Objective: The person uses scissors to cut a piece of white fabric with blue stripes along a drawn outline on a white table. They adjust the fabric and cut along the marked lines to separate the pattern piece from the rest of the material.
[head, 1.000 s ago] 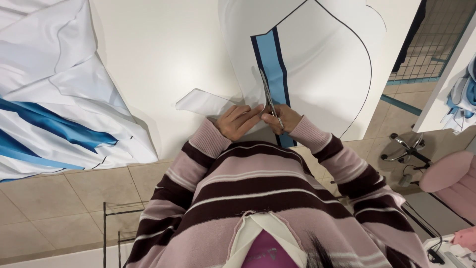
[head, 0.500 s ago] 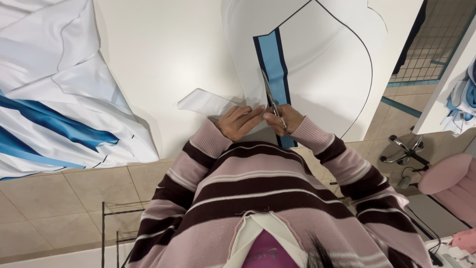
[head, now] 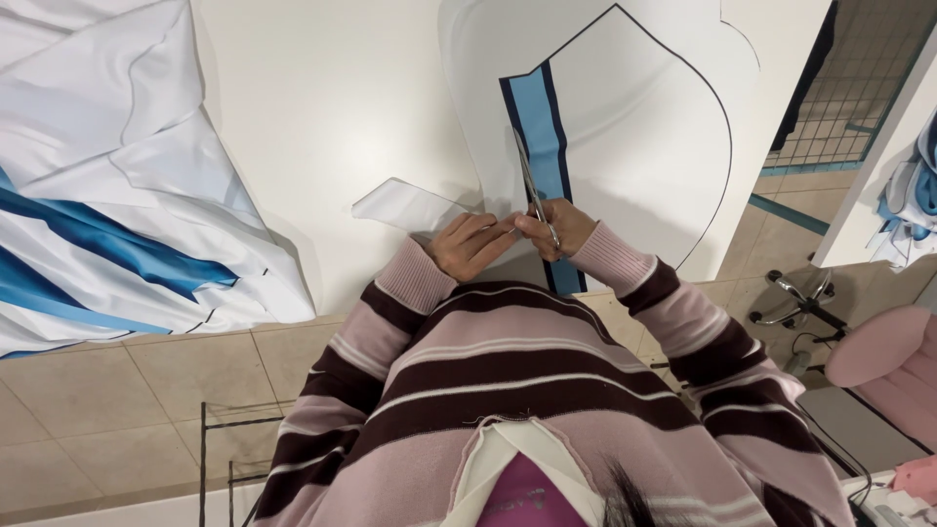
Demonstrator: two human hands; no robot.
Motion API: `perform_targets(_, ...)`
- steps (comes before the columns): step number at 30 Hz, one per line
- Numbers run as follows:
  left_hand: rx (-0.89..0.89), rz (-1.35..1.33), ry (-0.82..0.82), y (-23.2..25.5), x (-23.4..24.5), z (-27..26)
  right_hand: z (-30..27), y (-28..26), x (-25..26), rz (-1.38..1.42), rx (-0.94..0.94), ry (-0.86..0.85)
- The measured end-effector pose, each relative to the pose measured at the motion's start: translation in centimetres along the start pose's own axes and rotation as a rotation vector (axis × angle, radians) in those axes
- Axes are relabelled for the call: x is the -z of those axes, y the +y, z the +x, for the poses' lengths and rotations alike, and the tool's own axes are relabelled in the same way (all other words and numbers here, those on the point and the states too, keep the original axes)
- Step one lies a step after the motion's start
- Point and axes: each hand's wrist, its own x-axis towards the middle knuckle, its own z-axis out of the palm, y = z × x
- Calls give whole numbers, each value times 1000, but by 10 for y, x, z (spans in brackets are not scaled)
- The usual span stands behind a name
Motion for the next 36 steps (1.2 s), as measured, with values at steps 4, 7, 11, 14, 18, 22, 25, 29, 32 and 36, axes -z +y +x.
perform_targets(4, -3, -1, 3, 0, 0, 1, 2, 2, 2, 11, 8, -6)
perform_targets(7, 0, -9, 0, 1, 3, 3, 1, 4, 3, 20, 15, 0)
perform_targets(11, -1, -32, 9, 0, 8, 7, -2, 0, 4, 1, 20, -3)
perform_targets(14, 16, -60, 30, 1, 5, 2, -4, -8, 3, -10, 14, -7)
perform_targets(18, 27, -102, 15, 0, 5, -1, -1, -19, 0, -60, -3, 10)
perform_targets(22, 10, -108, 0, -2, 3, -3, 11, -12, 7, -6, 14, -13)
perform_targets(25, 1, -122, 12, -1, 2, -2, 10, -18, 7, 0, -46, 3)
perform_targets(29, -3, -140, 16, -2, 0, -3, 10, -16, 8, 32, -17, -17)
perform_targets(32, -7, -150, 15, -2, 0, -3, 10, -15, 9, 29, -6, -11)
perform_targets(36, -6, -167, 10, -1, 4, -1, 2, -29, 6, -44, 19, 8)
